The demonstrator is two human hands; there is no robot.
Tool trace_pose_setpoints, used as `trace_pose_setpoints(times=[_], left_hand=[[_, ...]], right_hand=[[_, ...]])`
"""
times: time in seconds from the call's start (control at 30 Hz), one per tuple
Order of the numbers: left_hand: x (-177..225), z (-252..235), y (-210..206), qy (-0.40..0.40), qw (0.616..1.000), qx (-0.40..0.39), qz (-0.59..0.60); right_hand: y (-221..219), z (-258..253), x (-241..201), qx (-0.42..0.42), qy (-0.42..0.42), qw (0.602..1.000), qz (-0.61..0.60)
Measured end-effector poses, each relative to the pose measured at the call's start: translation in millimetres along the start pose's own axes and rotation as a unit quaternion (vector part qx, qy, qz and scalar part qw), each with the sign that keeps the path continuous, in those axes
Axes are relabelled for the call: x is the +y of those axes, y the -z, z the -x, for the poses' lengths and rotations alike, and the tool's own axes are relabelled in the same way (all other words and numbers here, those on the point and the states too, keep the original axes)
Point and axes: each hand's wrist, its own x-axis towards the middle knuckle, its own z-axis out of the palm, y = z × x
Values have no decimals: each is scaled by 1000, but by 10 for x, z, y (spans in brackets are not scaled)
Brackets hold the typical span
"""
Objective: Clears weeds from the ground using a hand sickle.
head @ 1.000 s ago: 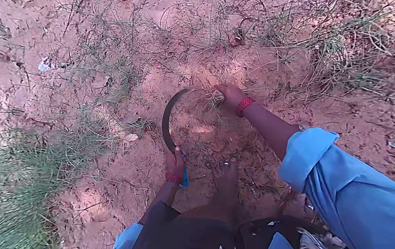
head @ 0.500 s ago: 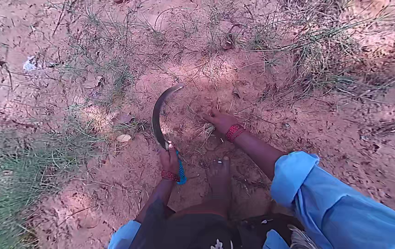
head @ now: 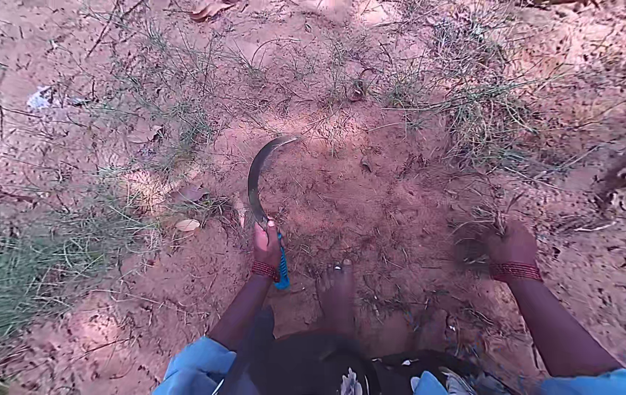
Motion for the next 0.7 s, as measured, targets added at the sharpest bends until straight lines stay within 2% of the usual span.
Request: trace_pose_setpoints(times=[0.07,0.17,0.23,0.33,0.5,0.6,0.7], left_hand=[[154,-188,-70,2,1000,-17,-25],[412,-526,-217,21,987,-51,-154],[515,-725,-401,29,975,-64,-211],[585,-916,-713,55,966,-83,-240],[492,-991,-923,71,972,-69,-212],[531,-687,-921,96,975,-89,-181],[423,-187,-752,115,958,-121,-234]], right_hand=[[147,126,589,31,-40,998,32],[67,448,1145,-31,-69,995,70],[-29,573,1206,-51,-69,993,78],[-63,504,1269,-52,-58,996,43],[6,432,1239,-91,-72,992,55],[-19,469,1216,-95,-81,990,61],[-9,411,1188,-79,-82,992,62]])
